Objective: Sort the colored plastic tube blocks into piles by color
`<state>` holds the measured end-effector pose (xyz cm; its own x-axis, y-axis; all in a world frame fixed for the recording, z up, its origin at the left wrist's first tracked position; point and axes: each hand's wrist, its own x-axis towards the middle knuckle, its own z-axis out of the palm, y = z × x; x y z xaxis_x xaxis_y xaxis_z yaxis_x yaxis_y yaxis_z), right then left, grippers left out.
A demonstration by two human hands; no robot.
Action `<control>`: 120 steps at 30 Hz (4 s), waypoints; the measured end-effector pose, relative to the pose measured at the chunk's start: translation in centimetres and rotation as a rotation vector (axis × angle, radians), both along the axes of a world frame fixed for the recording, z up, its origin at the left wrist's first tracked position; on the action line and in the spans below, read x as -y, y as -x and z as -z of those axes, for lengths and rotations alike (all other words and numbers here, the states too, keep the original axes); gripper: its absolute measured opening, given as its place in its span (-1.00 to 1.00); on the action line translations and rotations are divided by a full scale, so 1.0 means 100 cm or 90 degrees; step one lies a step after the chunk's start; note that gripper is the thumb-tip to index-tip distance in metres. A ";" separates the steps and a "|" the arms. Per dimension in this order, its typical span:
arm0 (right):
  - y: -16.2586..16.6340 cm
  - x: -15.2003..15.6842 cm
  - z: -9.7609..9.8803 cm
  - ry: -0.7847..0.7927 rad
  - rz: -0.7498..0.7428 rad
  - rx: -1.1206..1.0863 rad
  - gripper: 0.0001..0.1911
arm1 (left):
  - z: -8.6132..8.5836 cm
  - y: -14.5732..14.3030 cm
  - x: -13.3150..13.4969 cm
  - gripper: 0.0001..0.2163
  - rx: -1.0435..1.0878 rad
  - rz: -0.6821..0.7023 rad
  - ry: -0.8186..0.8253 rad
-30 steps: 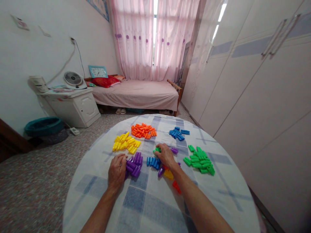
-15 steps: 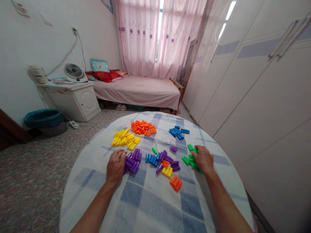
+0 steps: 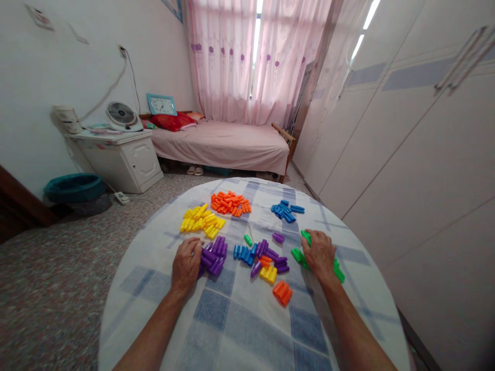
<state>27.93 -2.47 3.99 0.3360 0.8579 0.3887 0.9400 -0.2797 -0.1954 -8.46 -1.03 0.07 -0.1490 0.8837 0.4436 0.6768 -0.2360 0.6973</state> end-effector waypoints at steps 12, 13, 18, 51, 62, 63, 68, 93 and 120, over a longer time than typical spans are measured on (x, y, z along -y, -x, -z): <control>0.129 -0.027 0.000 0.142 -0.252 -0.078 -0.75 | 0.003 0.001 0.000 -0.64 -0.001 -0.002 0.014; 0.132 -0.030 0.001 0.152 -0.243 -0.071 -0.75 | 0.003 0.001 -0.001 -0.64 -0.002 -0.001 0.013; 0.134 -0.041 0.005 0.175 -0.218 -0.055 -0.77 | 0.005 0.002 -0.002 -0.63 -0.003 0.006 0.016; -0.002 0.034 0.025 -0.142 -0.017 -0.060 -0.75 | 0.005 0.006 -0.003 -0.63 0.031 -0.004 0.040; 0.096 0.016 -0.001 0.013 -0.401 -0.160 -0.64 | 0.005 0.005 -0.003 -0.64 0.031 0.001 0.043; 0.101 0.013 0.000 0.032 -0.406 -0.147 -0.65 | 0.005 0.005 -0.003 -0.64 0.031 0.000 0.043; 0.109 -0.001 0.005 0.095 -0.396 -0.109 -0.70 | 0.002 0.003 -0.002 -0.63 0.025 -0.004 0.047; -0.002 -0.068 0.002 -0.034 -0.103 -0.273 -0.62 | 0.003 0.005 -0.002 -0.64 0.050 -0.002 0.078; 0.089 -0.041 -0.012 0.103 -0.508 -0.255 -0.61 | 0.003 0.003 0.000 -0.64 0.035 0.003 0.072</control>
